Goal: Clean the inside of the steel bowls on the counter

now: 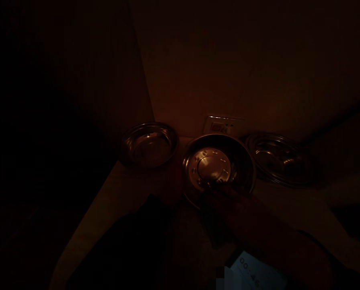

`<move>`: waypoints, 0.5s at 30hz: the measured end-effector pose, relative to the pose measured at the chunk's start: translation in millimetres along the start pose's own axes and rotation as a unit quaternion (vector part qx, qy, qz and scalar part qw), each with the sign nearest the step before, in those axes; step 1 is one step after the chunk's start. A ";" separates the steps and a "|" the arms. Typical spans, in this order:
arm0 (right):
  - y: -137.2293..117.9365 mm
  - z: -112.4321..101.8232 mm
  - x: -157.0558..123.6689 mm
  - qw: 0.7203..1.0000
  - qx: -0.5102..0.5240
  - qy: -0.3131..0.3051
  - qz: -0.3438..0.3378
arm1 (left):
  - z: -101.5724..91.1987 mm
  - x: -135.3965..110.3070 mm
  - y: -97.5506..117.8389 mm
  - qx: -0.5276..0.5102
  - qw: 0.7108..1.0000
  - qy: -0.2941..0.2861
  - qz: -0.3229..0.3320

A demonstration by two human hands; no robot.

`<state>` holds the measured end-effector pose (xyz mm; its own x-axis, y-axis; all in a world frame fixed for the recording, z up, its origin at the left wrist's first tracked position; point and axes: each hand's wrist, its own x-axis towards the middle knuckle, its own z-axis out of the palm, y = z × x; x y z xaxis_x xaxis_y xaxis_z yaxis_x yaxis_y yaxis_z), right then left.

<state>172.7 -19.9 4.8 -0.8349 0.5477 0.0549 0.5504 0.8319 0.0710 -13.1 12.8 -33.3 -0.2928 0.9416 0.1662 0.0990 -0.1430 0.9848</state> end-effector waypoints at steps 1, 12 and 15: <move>0.5 0.2 -0.4 1.000 0.001 -0.004 0.002 | 0.4 -0.3 1.9 0.000 1.000 0.004 -0.001; 2.2 1.2 -3.6 0.999 0.023 -0.027 -0.015 | -2.2 1.7 -2.5 0.001 0.999 -0.030 0.014; 3.6 0.8 -3.8 0.999 0.040 -0.025 -0.021 | -1.1 0.5 1.1 -0.006 1.000 -0.017 -0.016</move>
<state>177.8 -18.9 4.1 -0.8572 0.5150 0.0045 0.5150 0.8572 -0.0072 -14.2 12.7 -32.1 -0.2639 0.9552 0.1338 0.0779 -0.1171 0.9901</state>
